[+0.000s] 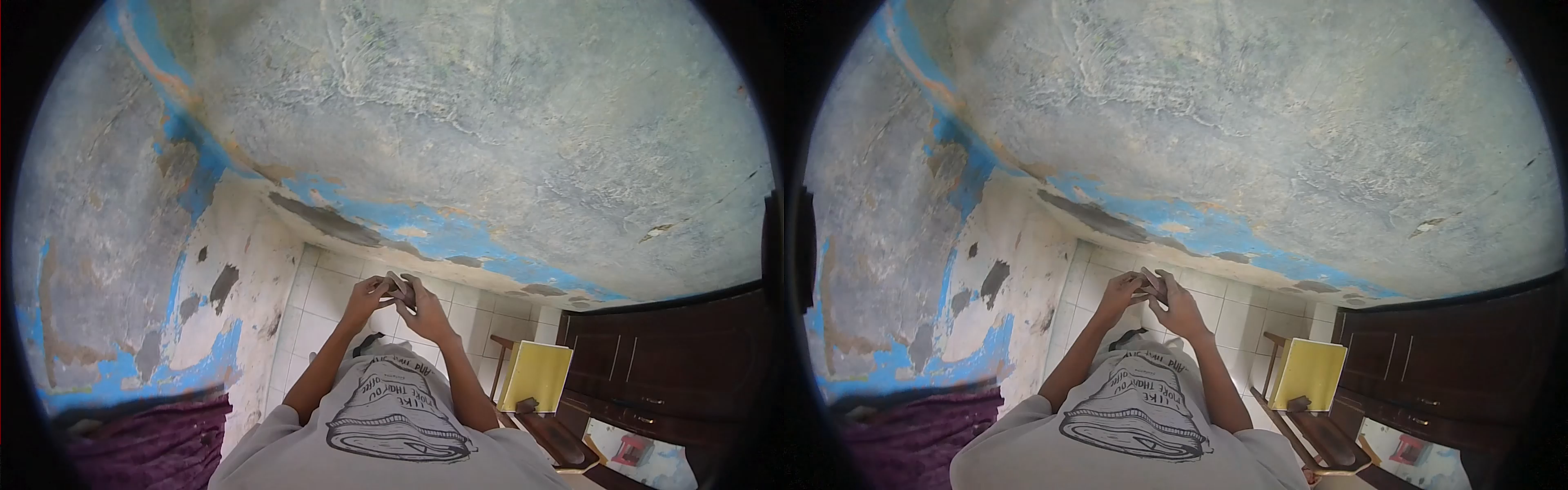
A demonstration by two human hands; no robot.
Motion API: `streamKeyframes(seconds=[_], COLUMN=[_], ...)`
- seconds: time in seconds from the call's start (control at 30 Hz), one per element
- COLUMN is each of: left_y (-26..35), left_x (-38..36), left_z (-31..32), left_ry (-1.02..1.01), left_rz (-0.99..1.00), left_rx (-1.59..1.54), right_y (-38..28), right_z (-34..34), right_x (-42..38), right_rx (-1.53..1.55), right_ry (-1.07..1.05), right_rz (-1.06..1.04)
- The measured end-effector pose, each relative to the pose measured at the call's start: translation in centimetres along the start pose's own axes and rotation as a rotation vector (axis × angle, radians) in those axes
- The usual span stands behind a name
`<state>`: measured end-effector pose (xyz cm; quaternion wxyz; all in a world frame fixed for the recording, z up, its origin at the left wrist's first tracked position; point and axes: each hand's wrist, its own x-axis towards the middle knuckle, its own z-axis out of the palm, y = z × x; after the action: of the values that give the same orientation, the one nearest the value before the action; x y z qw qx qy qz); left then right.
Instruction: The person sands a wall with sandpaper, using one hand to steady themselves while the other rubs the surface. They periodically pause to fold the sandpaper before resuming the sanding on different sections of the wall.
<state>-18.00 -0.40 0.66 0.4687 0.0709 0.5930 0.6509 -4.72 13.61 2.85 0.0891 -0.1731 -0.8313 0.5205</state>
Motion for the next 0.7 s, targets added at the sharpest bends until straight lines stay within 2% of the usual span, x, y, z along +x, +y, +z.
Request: streamKeyframes(seconds=[0.27,0.33,0.4,0.53,0.63,0.7], left_y=[5.2,6.0,7.5,9.9,12.1,14.7], left_x=[5.9,7.0,7.5,9.1,10.5,10.9], left_z=[2.0,1.7,1.0,-2.3,-4.1,-4.3], left_ry=[-0.194,-0.302,-0.350,-0.220,-0.054,0.121], left_rz=[0.069,0.149,0.221,0.331,0.522,0.770], left_rx=[0.216,0.106,0.109,0.273,0.252,0.425], right_y=[-0.7,-1.6,-1.6,-5.4,-7.2,-9.3], right_z=[-0.2,-1.4,-2.4,-4.4,-4.8,-4.8], right_x=[3.5,4.8,6.6,10.4,14.3,15.7], right_rx=[-0.049,-0.149,-0.055,0.188,0.290,0.156], right_ry=[0.395,0.508,0.623,0.817,0.962,1.045], right_rz=[-0.085,-0.052,-0.016,-0.016,-0.234,-0.189])
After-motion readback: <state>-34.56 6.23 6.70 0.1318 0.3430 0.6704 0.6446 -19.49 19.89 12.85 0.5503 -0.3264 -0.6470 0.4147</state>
